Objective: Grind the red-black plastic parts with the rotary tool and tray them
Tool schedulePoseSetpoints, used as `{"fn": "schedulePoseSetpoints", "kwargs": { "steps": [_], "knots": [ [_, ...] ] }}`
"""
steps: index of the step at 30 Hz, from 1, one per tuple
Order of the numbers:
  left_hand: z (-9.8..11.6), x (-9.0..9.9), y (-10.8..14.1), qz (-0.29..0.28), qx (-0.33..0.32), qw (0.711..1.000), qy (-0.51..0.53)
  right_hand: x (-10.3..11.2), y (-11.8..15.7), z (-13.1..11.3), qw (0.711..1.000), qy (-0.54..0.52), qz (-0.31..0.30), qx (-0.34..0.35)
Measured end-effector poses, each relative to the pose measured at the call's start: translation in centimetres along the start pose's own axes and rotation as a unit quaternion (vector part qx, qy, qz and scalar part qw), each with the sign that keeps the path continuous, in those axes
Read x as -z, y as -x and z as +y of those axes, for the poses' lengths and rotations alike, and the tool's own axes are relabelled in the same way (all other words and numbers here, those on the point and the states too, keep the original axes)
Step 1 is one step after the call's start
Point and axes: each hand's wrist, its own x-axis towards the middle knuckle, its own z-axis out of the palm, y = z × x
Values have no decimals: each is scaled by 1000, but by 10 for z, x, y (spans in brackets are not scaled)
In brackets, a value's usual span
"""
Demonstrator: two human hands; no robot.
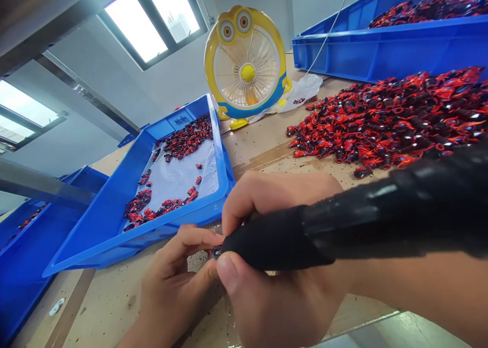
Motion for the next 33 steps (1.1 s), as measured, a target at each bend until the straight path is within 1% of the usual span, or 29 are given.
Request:
{"fn": "schedulePoseSetpoints", "kwargs": {
  "steps": [5,7,13,17,19,21,24,27,33],
  "knots": [
    [-1,0,-1,-7,-20,1000,-7,13,-8,2,992,74,-99,19],
    [0,0,-2,-10,-19,1000,-7,17,-10,2,990,86,-109,26],
    [1,-1,-1,-24,-19,999,-12,16,-11,2,990,89,-105,33],
    [-2,-1,1,-24,-33,999,-27,13,-12,2,989,96,-107,35],
    [-2,0,2,-22,-46,998,-39,9,-11,2,990,98,-95,26],
    [-1,0,3,-19,-54,997,-49,4,-8,1,994,84,-69,11],
    [-1,1,2,-11,-57,997,-56,-3,-2,-1,997,62,-43,-14],
    [-1,0,1,-8,-55,996,-64,-6,2,-2,997,62,-40,-21],
    [-1,0,-1,1,-58,996,-71,-8,2,2,996,78,-38,-13]
  ]
}}
